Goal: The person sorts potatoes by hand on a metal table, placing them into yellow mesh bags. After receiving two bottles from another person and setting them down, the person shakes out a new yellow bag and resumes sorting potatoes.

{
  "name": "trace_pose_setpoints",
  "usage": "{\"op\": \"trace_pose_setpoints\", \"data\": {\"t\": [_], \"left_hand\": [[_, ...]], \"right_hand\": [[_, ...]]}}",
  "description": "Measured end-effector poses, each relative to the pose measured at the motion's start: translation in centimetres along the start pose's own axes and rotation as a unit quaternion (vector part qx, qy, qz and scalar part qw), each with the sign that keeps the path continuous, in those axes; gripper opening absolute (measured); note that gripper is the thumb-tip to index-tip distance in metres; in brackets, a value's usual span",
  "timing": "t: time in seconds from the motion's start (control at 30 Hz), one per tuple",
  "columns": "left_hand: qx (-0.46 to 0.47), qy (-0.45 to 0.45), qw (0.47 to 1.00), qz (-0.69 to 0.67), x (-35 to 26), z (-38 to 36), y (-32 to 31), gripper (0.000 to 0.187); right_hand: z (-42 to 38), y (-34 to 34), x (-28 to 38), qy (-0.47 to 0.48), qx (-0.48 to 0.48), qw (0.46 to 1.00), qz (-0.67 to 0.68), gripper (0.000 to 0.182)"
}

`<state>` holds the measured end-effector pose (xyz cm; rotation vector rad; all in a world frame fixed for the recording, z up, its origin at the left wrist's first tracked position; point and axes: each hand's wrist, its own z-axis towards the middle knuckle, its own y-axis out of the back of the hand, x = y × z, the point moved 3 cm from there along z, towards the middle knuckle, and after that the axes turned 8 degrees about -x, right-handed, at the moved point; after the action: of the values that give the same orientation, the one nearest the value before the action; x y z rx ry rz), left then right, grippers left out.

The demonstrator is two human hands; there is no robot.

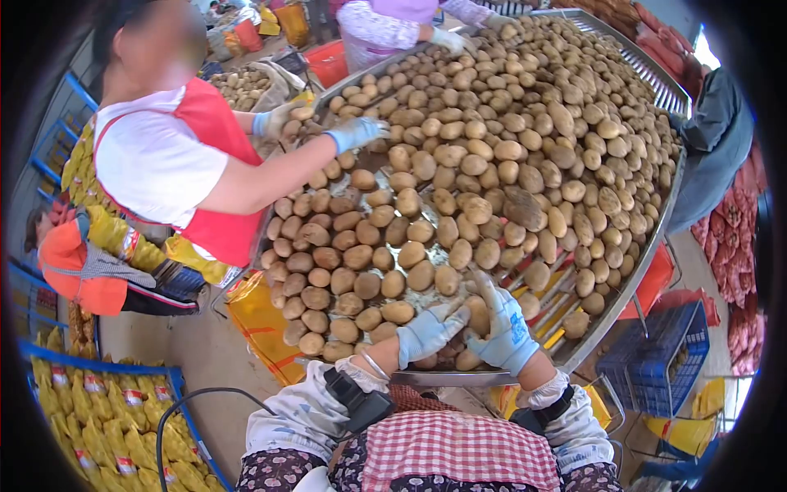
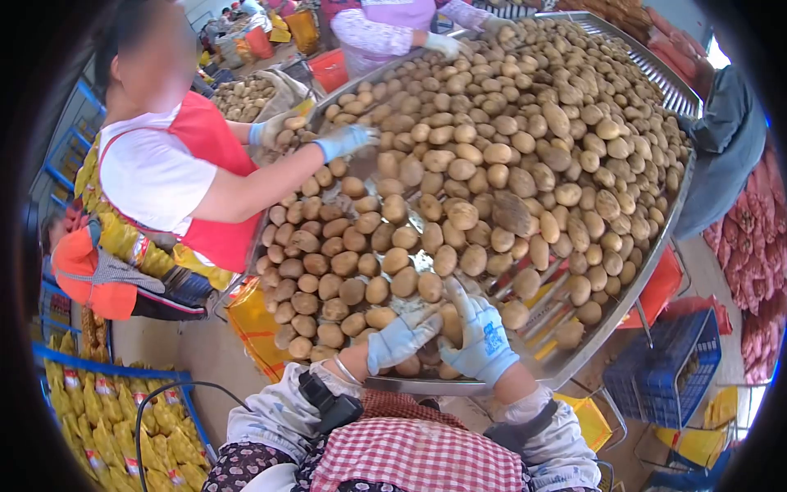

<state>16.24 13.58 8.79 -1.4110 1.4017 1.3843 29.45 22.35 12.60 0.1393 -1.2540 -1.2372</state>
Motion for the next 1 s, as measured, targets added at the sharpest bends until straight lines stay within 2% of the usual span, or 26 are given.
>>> {"op": "trace_pose_setpoints", "data": {"t": [0.07, 0.13, 0.17, 0.2, 0.23, 0.3, 0.37, 0.5, 0.57, 0.6, 0.67, 0.7, 0.73, 0.8, 0.83, 0.87, 0.93, 1.0], "left_hand": [[0.052, 0.091, 0.987, -0.125, 0.8, -1.1, 0.0, 0.039], [0.081, 0.174, 0.962, -0.197, 1.7, -2.1, 0.2, 0.036], [0.089, 0.117, 0.972, -0.183, 1.6, -2.4, 0.8, 0.034], [0.09, 0.114, 0.972, -0.186, 2.6, -2.7, 0.6, 0.034], [0.023, -0.027, 0.99, -0.138, 3.5, -2.4, 0.7, 0.033], [-0.049, -0.167, 0.981, -0.089, 4.5, -2.8, 2.0, 0.031], [0.081, 0.049, 0.976, -0.194, 5.6, -3.7, 3.5, 0.031], [0.12, 0.089, 0.979, -0.14, 3.2, -5.6, 7.3, 0.036], [-0.009, 0.035, 0.98, -0.195, 3.1, -6.1, 8.5, 0.036], [-0.008, 0.032, 0.98, -0.196, 3.4, -6.3, 9.0, 0.036], [0.017, 0.069, 0.931, -0.357, 3.3, -7.0, 10.2, 0.039], [0.004, 0.068, 0.934, -0.351, 3.3, -7.4, 10.9, 0.038], [0.015, 0.068, 0.933, -0.352, 2.9, -7.8, 11.9, 0.038], [0.092, 0.068, 0.982, -0.151, 2.9, -8.3, 13.8, 0.034], [0.065, -0.081, 0.995, 0.007, 4.5, -8.1, 14.7, 0.031], [0.078, -0.089, 0.993, 0.003, 4.8, -8.4, 15.6, 0.031], [0.146, 0.127, 0.981, 0.014, 6.8, -9.2, 17.5, 0.033], [-0.003, 0.021, 0.998, 0.053, 10.0, -8.5, 20.3, 0.035]], "right_hand": [[0.1, -0.1, 1.4, 0.023, 0.014, 0.999, -0.047, 0.089], [0.2, -0.7, 2.2, -0.02, 0.083, 0.995, -0.042, 0.09], [0.1, -1.3, 2.2, 0.006, 0.075, 0.996, -0.051, 0.089], [0.3, -1.5, 2.7, 0.008, 0.076, 0.996, -0.055, 0.089], [0.6, -1.9, 3.4, 0.011, 0.082, 0.995, -0.047, 0.089], [1.1, -2.8, 4.6, 0.017, 0.09, 0.995, -0.04, 0.088], [1.6, -4.1, 5.8, 0.056, 0.079, 0.993, -0.069, 0.09], [2.9, -6.4, 7.9, 0.089, 0.073, 0.99, -0.076, 0.09], [3.1, -7.9, 8.1, 0.042, 0.019, 0.999, 0.029, 0.09], [3.3, -8.6, 8.4, 0.043, 0.018, 0.999, 0.025, 0.09], [4.0, -9.0, 9.2, 0.061, -0.043, 0.994, 0.085, 0.089], [4.4, -9.1, 9.4, 0.009, -0.028, 0.993, 0.114, 0.09], [4.7, -9.3, 9.5, 0.002, -0.033, 0.994, 0.107, 0.09], [4.8, -9.5, 9.2, -0.093, -0.07, 0.971, 0.207, 0.09], [5.1, -9.3, 9.7, -0.105, -0.07, 0.973, 0.195, 0.092], [5.1, -9.3, 9.7, -0.11, -0.077, 0.974, 0.183, 0.092], [5.0, -9.9, 9.2, -0.183, -0.096, 0.937, 0.281, 0.094], [4.7, -10.3, 8.7, -0.201, -0.11, 0.927, 0.296, 0.093]]}}
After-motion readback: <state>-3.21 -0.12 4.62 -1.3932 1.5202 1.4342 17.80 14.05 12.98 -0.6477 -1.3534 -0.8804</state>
